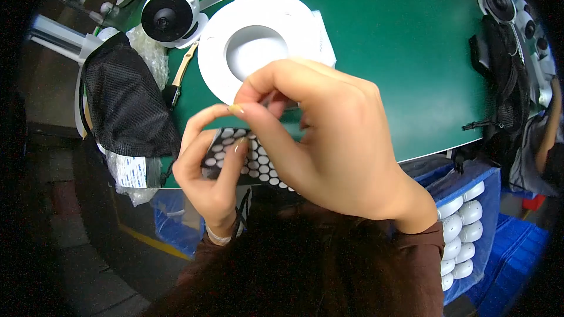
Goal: The worker applies small black adhesive pads to the circular base of white security camera housings at an industrial assembly line.
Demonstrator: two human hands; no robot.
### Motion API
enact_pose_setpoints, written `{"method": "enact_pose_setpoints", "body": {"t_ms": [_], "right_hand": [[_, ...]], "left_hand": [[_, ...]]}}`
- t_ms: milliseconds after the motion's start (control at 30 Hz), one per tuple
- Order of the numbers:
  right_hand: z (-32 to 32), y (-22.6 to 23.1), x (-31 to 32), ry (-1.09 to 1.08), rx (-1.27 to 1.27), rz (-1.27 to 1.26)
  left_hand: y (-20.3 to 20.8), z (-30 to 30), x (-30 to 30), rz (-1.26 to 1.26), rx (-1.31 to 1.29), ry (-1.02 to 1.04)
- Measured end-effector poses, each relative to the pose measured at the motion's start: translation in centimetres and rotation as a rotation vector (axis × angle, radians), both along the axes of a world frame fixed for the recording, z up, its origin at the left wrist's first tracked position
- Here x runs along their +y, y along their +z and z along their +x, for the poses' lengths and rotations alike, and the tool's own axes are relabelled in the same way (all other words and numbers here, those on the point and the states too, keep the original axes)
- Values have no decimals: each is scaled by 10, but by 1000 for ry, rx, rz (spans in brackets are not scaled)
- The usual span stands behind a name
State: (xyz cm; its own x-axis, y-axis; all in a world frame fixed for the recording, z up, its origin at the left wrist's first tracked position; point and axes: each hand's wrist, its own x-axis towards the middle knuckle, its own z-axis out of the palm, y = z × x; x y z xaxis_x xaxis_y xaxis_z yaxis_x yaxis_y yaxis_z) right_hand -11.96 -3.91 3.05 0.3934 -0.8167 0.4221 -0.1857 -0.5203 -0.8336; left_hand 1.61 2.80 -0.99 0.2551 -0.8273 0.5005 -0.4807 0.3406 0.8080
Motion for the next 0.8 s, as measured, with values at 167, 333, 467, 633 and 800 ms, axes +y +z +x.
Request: {"method": "enact_pose_setpoints", "body": {"t_ms": [167,333,467,633,800], "right_hand": [[-2,0,6,104,-36,268],[-3,-1,7,120,28,303],[1,2,12,41,-43,349],[-7,-8,7,143,55,26],[-1,-8,9,-12,-34,-98]], "left_hand": [[1,-10,9,-25,264,-62],[-2,-4,4,-137,-34,-4],[-5,-3,4,-133,33,-1],[-3,-3,5,-145,44,-10],[-4,-4,5,-81,94,12]]}}
